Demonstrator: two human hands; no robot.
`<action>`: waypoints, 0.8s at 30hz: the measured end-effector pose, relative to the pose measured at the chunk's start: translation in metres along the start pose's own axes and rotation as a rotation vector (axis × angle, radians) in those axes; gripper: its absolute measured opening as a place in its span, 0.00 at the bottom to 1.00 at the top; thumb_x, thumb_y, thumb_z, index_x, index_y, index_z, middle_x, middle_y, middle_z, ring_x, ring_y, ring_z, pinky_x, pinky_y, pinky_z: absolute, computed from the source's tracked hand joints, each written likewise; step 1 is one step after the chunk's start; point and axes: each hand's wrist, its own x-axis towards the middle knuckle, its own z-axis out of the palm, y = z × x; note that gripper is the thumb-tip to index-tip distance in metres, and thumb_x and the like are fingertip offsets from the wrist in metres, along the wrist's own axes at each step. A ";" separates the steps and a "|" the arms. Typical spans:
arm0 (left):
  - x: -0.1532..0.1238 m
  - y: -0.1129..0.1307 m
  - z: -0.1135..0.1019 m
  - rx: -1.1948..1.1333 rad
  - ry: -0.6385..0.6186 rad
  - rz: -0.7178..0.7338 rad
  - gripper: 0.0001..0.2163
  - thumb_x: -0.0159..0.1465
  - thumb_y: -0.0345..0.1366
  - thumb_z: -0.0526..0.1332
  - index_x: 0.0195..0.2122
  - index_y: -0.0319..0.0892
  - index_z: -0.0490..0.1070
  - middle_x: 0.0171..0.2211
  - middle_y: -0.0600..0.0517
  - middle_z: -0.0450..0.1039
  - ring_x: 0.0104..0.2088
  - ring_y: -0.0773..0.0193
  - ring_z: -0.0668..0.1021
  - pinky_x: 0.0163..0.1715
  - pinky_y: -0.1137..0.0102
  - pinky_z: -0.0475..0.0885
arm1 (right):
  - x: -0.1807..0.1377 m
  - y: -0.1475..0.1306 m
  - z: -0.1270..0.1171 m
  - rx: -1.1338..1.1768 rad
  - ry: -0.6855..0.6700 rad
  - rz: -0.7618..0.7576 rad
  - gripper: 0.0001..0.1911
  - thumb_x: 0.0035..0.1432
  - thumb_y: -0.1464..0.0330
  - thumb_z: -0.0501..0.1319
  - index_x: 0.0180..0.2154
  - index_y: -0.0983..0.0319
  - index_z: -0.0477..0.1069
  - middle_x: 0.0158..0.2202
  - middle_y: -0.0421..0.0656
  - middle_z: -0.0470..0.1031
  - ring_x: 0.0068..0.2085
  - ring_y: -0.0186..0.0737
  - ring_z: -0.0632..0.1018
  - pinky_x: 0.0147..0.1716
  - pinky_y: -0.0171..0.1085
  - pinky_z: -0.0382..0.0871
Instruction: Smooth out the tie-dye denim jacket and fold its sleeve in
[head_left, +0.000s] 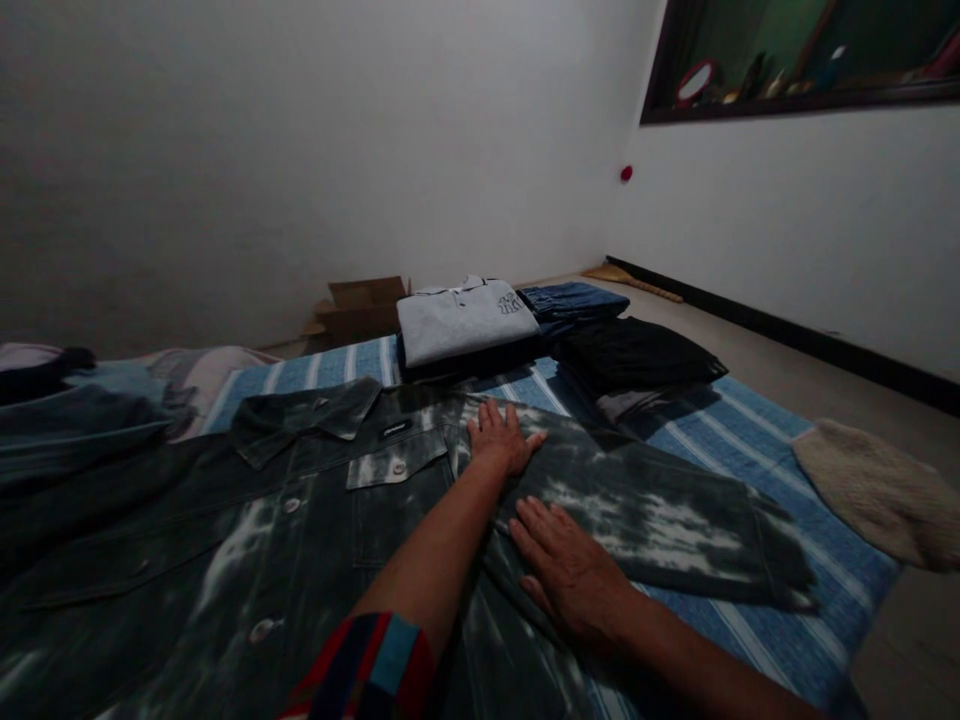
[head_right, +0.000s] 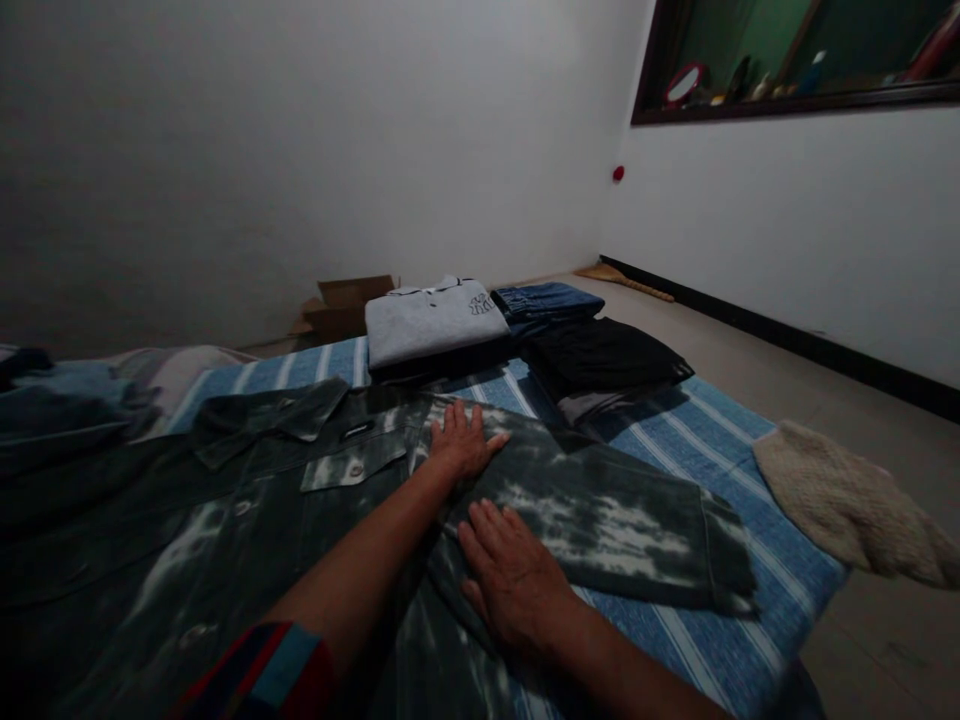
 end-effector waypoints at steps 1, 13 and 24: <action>0.000 0.000 0.000 0.002 0.000 0.000 0.41 0.63 0.63 0.40 0.68 0.37 0.45 0.69 0.35 0.35 0.67 0.42 0.43 0.62 0.47 0.45 | -0.001 0.000 -0.001 0.011 -0.001 0.000 0.28 0.64 0.63 0.55 0.63 0.66 0.57 0.66 0.54 0.53 0.66 0.51 0.55 0.63 0.52 0.54; 0.003 0.003 -0.004 0.000 -0.003 -0.033 0.40 0.63 0.62 0.42 0.67 0.35 0.46 0.68 0.34 0.37 0.67 0.40 0.44 0.61 0.46 0.47 | -0.004 -0.003 -0.003 0.049 0.031 -0.021 0.28 0.65 0.62 0.53 0.63 0.65 0.56 0.66 0.52 0.54 0.66 0.49 0.55 0.63 0.51 0.54; 0.008 0.028 0.011 -0.040 0.216 -0.193 0.41 0.62 0.62 0.41 0.65 0.31 0.51 0.67 0.32 0.44 0.66 0.39 0.48 0.60 0.45 0.49 | -0.001 0.000 -0.001 0.034 0.007 -0.030 0.30 0.66 0.58 0.49 0.64 0.66 0.52 0.66 0.53 0.53 0.66 0.51 0.56 0.63 0.50 0.53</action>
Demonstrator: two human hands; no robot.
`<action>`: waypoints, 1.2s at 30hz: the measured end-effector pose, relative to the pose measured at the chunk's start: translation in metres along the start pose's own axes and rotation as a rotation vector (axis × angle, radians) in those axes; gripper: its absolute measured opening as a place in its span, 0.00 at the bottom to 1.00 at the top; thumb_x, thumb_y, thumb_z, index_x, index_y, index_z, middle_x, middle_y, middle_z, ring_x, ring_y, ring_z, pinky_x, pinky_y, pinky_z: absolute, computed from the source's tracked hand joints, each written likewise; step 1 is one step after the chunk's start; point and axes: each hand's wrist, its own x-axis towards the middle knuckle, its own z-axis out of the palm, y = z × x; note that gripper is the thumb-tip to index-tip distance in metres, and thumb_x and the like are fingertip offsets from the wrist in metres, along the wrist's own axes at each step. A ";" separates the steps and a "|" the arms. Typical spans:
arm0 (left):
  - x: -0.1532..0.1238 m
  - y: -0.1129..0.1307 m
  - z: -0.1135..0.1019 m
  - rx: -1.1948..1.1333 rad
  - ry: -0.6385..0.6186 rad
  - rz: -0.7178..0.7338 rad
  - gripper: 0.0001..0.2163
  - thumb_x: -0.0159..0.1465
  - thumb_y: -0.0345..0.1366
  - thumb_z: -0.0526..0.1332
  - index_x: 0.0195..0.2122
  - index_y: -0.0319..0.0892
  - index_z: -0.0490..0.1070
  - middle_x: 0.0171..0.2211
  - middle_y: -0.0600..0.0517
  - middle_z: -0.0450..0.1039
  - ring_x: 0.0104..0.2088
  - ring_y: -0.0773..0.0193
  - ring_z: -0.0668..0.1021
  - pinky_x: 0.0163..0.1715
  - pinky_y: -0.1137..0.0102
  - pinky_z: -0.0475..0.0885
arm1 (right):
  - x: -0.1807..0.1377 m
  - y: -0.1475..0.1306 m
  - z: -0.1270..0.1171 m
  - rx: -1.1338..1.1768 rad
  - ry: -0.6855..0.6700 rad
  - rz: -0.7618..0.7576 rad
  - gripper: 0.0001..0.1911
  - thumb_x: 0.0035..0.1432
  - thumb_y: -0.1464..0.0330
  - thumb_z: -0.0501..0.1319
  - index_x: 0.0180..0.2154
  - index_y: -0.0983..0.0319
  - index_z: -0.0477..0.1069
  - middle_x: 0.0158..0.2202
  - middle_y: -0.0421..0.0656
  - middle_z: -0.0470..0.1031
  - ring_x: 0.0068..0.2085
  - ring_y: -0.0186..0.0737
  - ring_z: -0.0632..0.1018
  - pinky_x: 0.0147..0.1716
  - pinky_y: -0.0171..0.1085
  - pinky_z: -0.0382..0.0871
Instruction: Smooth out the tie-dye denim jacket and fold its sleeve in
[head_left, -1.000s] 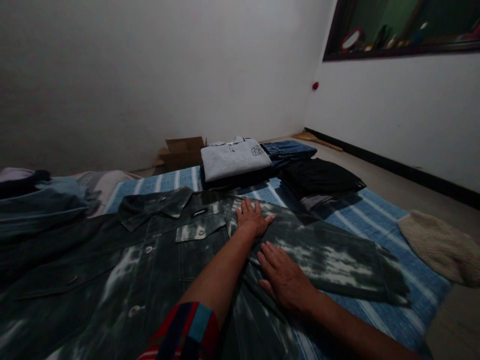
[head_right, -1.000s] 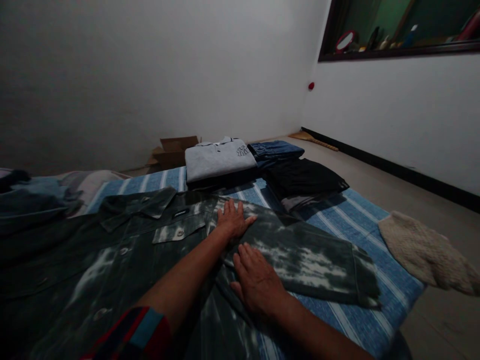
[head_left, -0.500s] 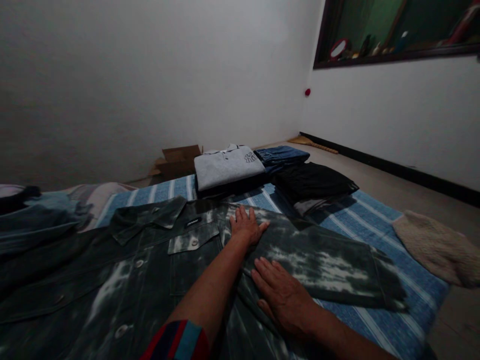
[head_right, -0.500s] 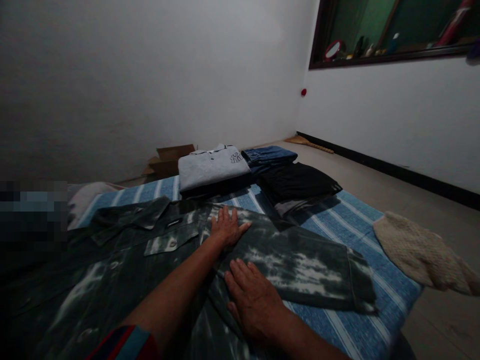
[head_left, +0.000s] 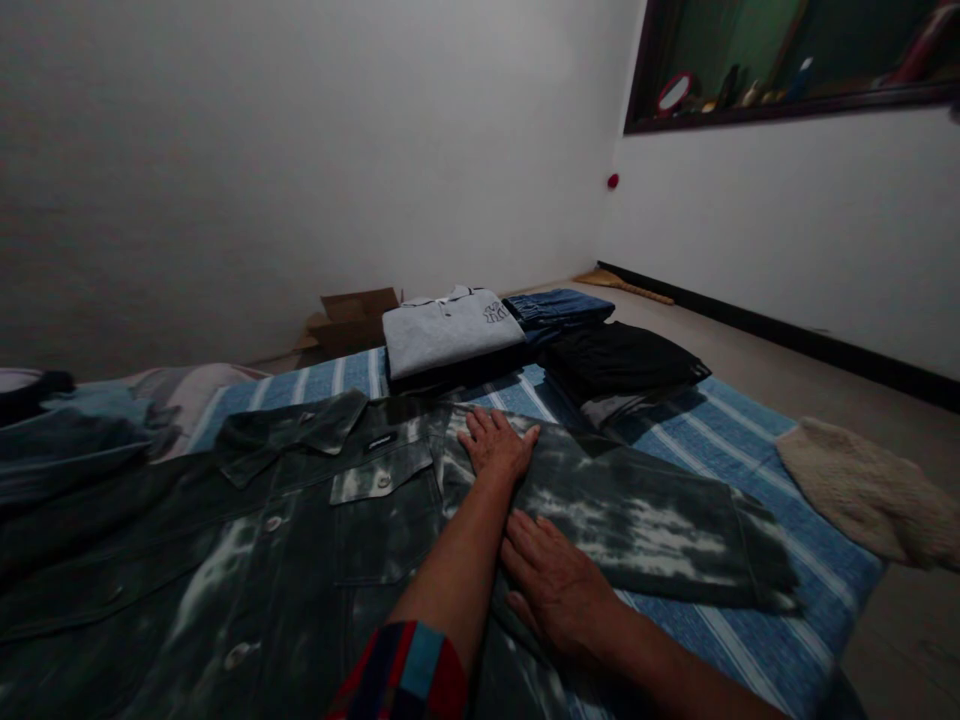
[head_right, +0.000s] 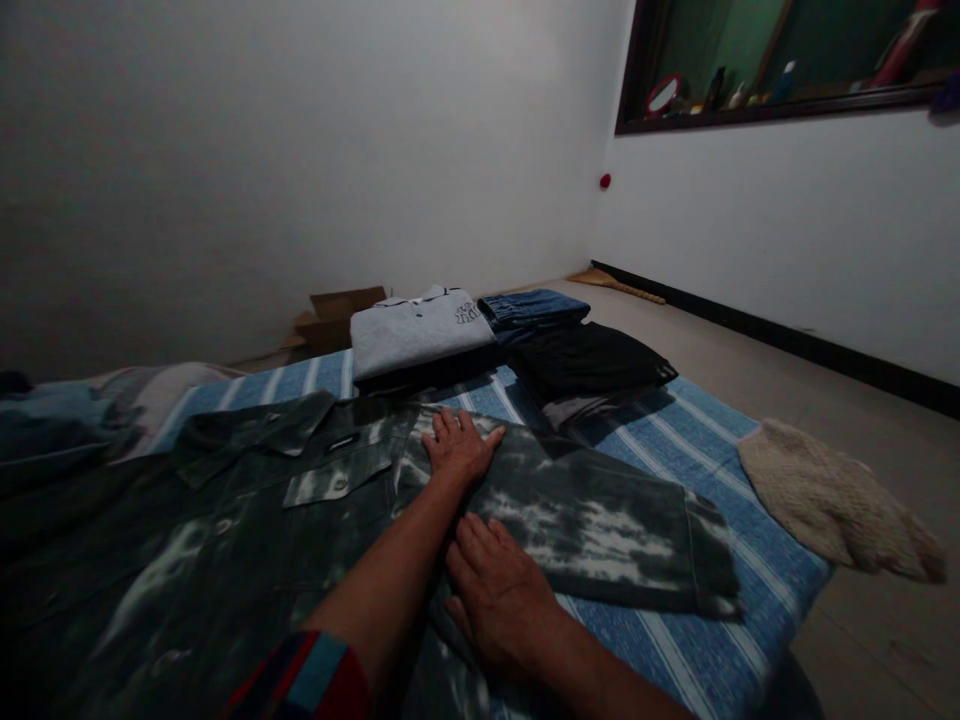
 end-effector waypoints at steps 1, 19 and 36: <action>0.000 0.000 0.000 0.002 0.008 -0.001 0.41 0.62 0.62 0.42 0.65 0.31 0.52 0.67 0.32 0.44 0.66 0.39 0.48 0.60 0.45 0.49 | 0.000 0.000 0.000 0.006 -0.002 0.000 0.30 0.66 0.58 0.49 0.65 0.66 0.52 0.66 0.52 0.53 0.66 0.51 0.56 0.63 0.50 0.53; -0.041 -0.003 0.004 -0.060 -0.044 0.331 0.32 0.68 0.53 0.41 0.66 0.38 0.50 0.69 0.43 0.42 0.68 0.51 0.47 0.63 0.49 0.45 | -0.007 -0.003 -0.005 0.060 0.043 0.017 0.30 0.61 0.68 0.55 0.64 0.64 0.53 0.66 0.52 0.54 0.65 0.50 0.57 0.63 0.51 0.53; -0.034 -0.004 0.007 0.027 -0.080 0.354 0.26 0.70 0.44 0.41 0.67 0.39 0.47 0.69 0.46 0.39 0.68 0.53 0.47 0.62 0.50 0.48 | 0.034 0.035 -0.022 0.153 0.189 0.418 0.29 0.67 0.63 0.47 0.64 0.71 0.53 0.66 0.56 0.50 0.67 0.48 0.51 0.64 0.51 0.48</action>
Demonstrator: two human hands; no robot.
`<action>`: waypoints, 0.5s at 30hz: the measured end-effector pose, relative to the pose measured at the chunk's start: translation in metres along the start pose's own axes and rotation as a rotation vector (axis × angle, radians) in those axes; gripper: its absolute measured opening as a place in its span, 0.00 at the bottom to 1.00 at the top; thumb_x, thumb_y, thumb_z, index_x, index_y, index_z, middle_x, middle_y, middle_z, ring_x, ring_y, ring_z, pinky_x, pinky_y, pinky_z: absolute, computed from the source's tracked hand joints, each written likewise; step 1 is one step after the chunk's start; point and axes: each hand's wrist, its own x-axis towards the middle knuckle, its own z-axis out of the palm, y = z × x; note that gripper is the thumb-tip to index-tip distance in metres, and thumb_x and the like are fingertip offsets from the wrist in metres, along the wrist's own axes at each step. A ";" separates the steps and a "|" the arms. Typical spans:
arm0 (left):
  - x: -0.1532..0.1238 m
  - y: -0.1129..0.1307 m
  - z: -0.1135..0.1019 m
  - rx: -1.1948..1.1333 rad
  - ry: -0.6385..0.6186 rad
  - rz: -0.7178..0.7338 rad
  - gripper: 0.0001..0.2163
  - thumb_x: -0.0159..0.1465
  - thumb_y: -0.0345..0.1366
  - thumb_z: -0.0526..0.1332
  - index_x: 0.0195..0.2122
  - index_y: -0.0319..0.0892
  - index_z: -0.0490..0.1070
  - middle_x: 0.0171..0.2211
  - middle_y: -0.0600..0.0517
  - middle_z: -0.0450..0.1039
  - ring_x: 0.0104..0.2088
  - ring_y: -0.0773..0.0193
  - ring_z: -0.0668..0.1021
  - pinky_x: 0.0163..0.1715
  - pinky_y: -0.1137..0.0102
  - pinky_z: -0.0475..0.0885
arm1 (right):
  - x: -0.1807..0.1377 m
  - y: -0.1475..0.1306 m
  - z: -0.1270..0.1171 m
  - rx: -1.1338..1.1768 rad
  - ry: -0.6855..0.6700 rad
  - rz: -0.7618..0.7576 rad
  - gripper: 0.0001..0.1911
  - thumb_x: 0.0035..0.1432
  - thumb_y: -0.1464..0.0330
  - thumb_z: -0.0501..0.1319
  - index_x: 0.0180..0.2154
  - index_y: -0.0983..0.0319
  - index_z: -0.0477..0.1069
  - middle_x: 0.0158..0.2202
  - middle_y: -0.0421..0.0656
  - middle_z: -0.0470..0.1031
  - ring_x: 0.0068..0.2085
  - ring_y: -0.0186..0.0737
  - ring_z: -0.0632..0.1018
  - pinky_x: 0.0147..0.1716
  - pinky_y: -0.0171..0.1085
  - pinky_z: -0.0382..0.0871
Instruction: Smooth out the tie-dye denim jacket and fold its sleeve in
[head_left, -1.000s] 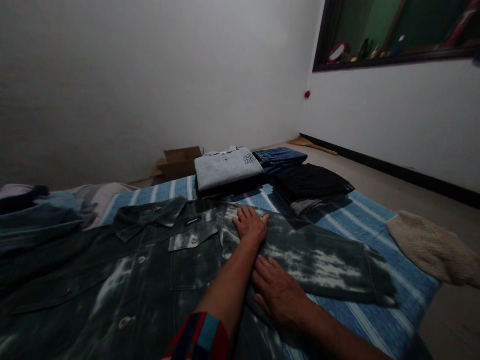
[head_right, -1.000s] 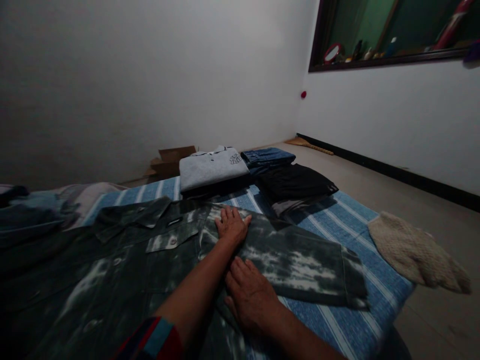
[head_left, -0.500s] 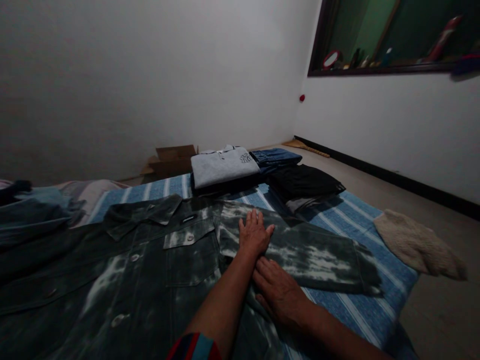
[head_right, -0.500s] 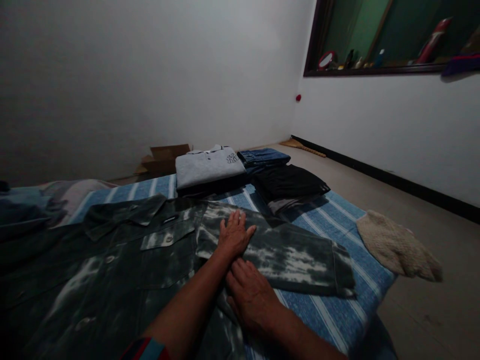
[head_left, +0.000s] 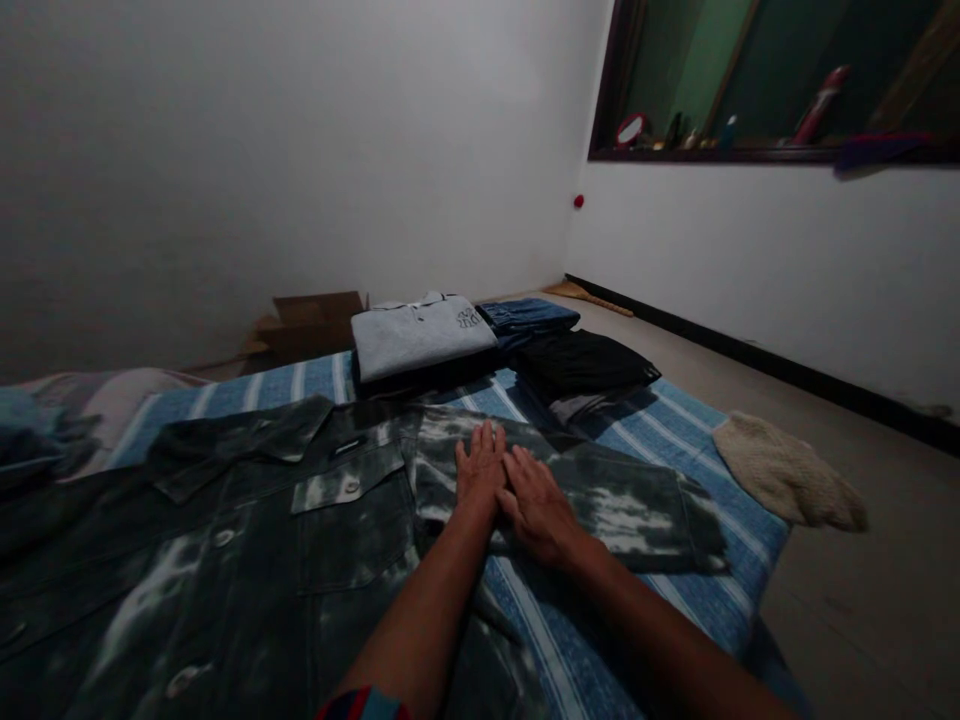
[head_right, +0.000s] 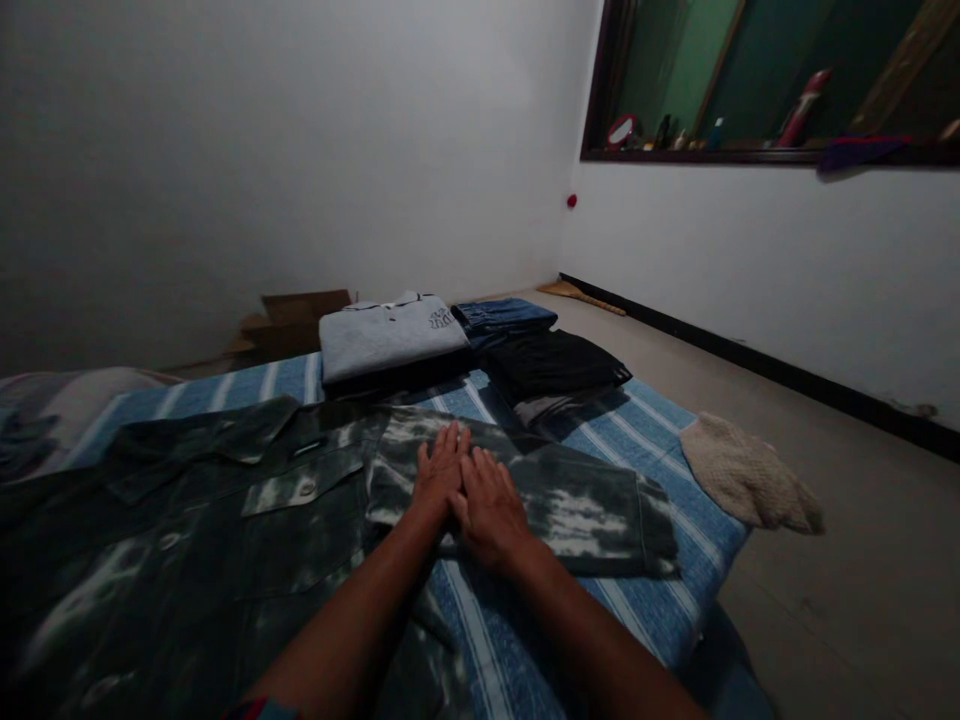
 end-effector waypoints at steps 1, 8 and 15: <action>0.000 -0.001 0.000 0.000 0.003 0.007 0.26 0.70 0.43 0.41 0.67 0.38 0.47 0.69 0.45 0.39 0.68 0.53 0.47 0.62 0.50 0.49 | 0.002 0.000 0.001 -0.046 -0.049 0.046 0.31 0.67 0.61 0.46 0.65 0.72 0.50 0.67 0.56 0.47 0.67 0.49 0.49 0.64 0.52 0.45; -0.003 0.002 0.001 -0.027 0.092 0.005 0.29 0.70 0.49 0.39 0.66 0.37 0.50 0.68 0.43 0.44 0.67 0.51 0.48 0.62 0.48 0.47 | -0.015 0.007 -0.001 -0.222 -0.178 0.086 0.45 0.62 0.45 0.44 0.67 0.71 0.38 0.69 0.51 0.34 0.68 0.47 0.39 0.66 0.50 0.37; -0.003 0.002 0.001 -0.058 0.103 -0.002 0.29 0.69 0.49 0.40 0.66 0.37 0.51 0.68 0.42 0.44 0.67 0.50 0.49 0.62 0.48 0.48 | -0.025 0.008 -0.007 -0.270 -0.257 0.140 0.43 0.64 0.47 0.43 0.66 0.72 0.42 0.68 0.56 0.33 0.68 0.48 0.36 0.65 0.49 0.33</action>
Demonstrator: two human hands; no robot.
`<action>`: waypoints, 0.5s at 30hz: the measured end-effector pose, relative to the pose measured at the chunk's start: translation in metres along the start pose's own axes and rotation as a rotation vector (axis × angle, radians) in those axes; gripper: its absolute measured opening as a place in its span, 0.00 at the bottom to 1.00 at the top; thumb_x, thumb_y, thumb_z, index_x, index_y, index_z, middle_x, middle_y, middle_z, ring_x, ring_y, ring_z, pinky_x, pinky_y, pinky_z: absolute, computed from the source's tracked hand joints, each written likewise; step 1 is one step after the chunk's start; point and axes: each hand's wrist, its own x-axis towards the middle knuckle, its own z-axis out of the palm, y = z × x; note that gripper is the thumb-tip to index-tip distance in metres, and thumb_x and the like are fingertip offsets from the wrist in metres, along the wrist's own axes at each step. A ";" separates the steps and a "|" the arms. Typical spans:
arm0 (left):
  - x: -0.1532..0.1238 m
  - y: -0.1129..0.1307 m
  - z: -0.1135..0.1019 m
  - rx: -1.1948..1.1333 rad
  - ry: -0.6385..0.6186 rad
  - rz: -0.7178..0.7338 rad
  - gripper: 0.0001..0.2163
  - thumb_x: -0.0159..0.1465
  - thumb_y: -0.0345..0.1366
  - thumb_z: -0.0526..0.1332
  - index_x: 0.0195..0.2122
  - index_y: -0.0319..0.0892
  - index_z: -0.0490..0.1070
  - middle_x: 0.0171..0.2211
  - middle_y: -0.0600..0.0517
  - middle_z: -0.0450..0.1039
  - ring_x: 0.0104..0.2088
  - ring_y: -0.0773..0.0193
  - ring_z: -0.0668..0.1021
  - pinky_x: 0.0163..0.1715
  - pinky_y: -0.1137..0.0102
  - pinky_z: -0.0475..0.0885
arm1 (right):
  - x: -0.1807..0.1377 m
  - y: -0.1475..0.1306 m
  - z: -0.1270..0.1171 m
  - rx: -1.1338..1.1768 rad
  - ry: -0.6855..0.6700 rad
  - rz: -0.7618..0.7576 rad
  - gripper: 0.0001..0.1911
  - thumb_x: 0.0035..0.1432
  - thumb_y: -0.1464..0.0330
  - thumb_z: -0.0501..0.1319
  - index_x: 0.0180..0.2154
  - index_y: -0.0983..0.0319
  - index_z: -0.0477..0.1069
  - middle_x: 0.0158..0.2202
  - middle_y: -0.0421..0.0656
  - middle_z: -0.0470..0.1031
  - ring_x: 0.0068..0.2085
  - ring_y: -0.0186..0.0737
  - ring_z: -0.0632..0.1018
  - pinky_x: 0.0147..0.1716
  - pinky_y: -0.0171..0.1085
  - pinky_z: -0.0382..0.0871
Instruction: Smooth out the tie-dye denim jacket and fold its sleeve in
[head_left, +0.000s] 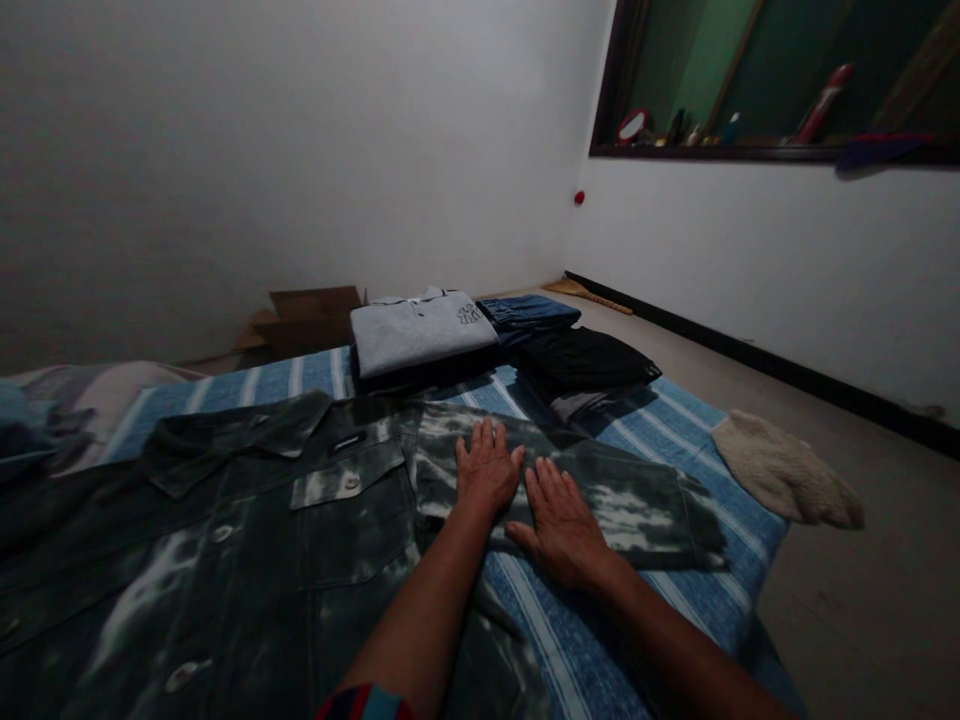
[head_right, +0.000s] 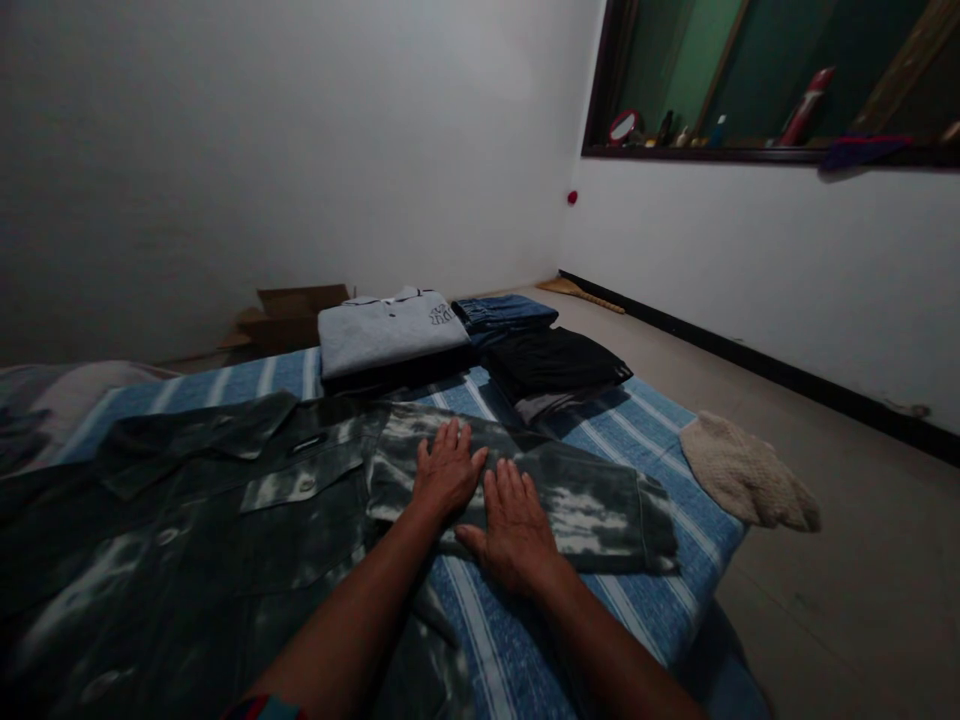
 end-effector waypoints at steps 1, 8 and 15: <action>0.000 0.000 0.000 -0.002 0.001 0.000 0.29 0.69 0.50 0.41 0.66 0.37 0.51 0.68 0.42 0.44 0.67 0.50 0.49 0.62 0.48 0.48 | -0.002 0.001 0.000 -0.001 -0.002 0.003 0.42 0.64 0.47 0.43 0.66 0.72 0.42 0.68 0.56 0.32 0.68 0.48 0.36 0.65 0.49 0.33; -0.001 0.000 0.000 -0.003 0.019 0.011 0.30 0.69 0.50 0.41 0.66 0.37 0.51 0.68 0.42 0.45 0.67 0.50 0.49 0.62 0.48 0.48 | -0.015 0.011 0.000 -0.024 0.011 0.044 0.42 0.64 0.47 0.43 0.67 0.70 0.42 0.68 0.54 0.32 0.68 0.46 0.36 0.65 0.49 0.33; -0.001 0.001 0.001 -0.018 0.040 0.007 0.29 0.69 0.50 0.42 0.65 0.36 0.52 0.68 0.42 0.46 0.67 0.50 0.50 0.62 0.48 0.48 | -0.035 0.031 0.003 -0.077 0.026 0.132 0.42 0.63 0.46 0.45 0.66 0.70 0.43 0.68 0.53 0.34 0.68 0.46 0.38 0.65 0.48 0.35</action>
